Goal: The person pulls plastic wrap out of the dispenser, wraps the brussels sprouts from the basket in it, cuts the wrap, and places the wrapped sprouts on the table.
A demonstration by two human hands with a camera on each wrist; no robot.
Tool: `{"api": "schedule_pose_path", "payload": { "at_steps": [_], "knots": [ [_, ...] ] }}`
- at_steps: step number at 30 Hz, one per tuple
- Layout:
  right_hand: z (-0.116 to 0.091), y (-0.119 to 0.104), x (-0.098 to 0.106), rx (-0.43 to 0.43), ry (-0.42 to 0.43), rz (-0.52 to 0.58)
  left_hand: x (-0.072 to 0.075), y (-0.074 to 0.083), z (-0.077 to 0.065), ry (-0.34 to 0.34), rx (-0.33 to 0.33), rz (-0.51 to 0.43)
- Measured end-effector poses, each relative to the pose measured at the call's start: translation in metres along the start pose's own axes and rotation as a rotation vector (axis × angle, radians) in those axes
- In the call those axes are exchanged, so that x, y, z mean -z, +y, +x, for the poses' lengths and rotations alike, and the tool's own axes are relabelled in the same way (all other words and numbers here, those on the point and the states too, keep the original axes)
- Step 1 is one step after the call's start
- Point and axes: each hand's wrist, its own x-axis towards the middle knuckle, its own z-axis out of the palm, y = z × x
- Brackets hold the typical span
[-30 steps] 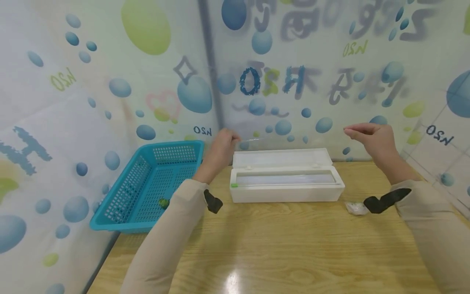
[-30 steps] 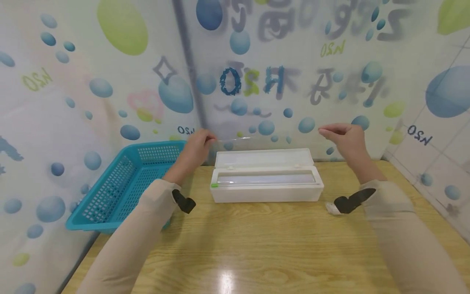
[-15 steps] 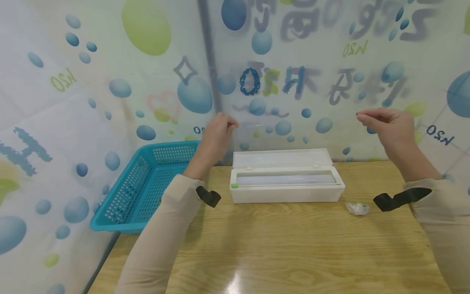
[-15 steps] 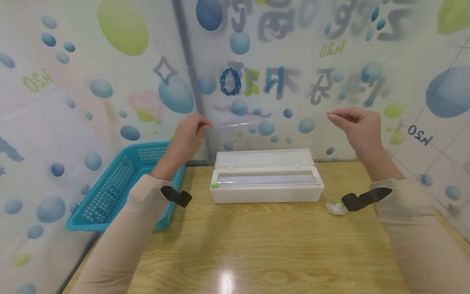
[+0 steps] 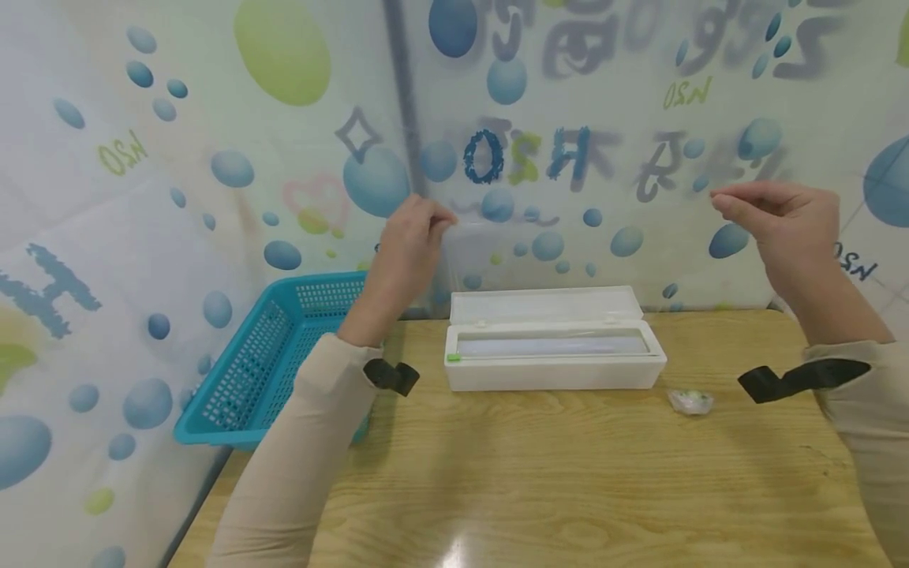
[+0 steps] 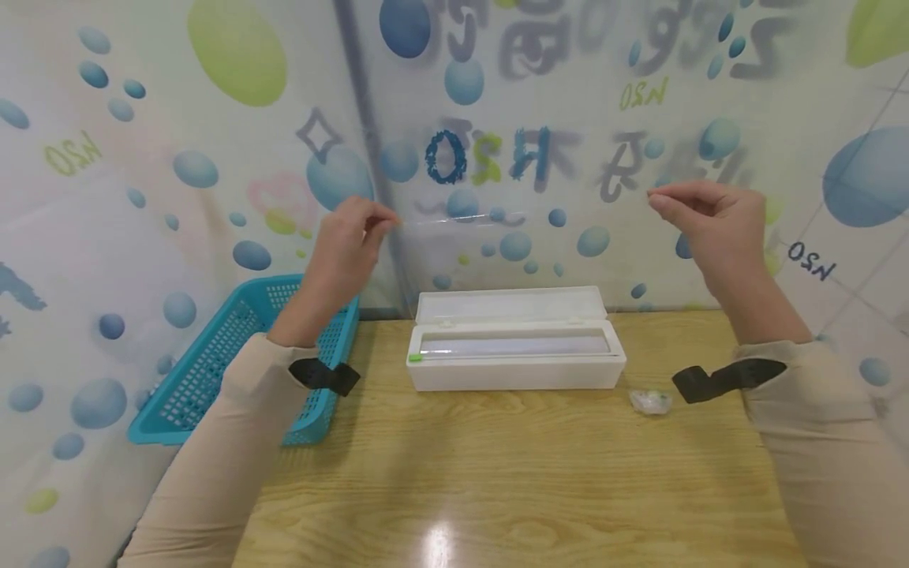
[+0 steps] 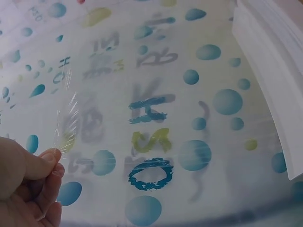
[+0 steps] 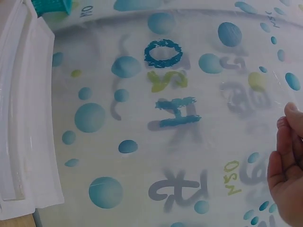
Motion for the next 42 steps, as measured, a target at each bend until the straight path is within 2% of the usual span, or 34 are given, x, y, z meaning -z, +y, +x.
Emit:
{"api": "schedule_pose_path", "payload": {
  "at_steps": [5, 8, 12, 16, 20, 28, 33, 42],
  "knots": [
    [0.0, -0.006, 0.001, 0.085, 0.015, 0.011, 0.007, 0.006, 0.002, 0.04, -0.046, 0.002],
    [-0.001, -0.007, 0.003, 0.115, 0.007, 0.061, 0.008, 0.009, 0.002, 0.031, -0.04, 0.001],
    [-0.004, -0.01, 0.005, 0.143, -0.009, 0.071, 0.012, 0.012, 0.001, 0.018, -0.039, 0.008],
    [-0.008, -0.014, 0.01, 0.138, -0.024, -0.034, 0.018, 0.016, -0.005, 0.005, -0.073, 0.007],
    [-0.017, -0.015, 0.019, 0.135, -0.051, -0.185, 0.025, 0.019, -0.017, -0.04, -0.116, -0.021],
    [-0.046, -0.003, 0.036, 0.191, -0.076, -0.35, 0.032, 0.027, -0.044, -0.105, -0.236, -0.079],
    [-0.063, 0.002, 0.044, 0.234, -0.101, -0.349, 0.034, 0.033, -0.063, -0.129, -0.26, -0.111],
    [-0.096, 0.008, 0.057, 0.22, -0.149, -0.415, 0.031, 0.04, -0.099, -0.134, -0.309, -0.16]
  ]
}}
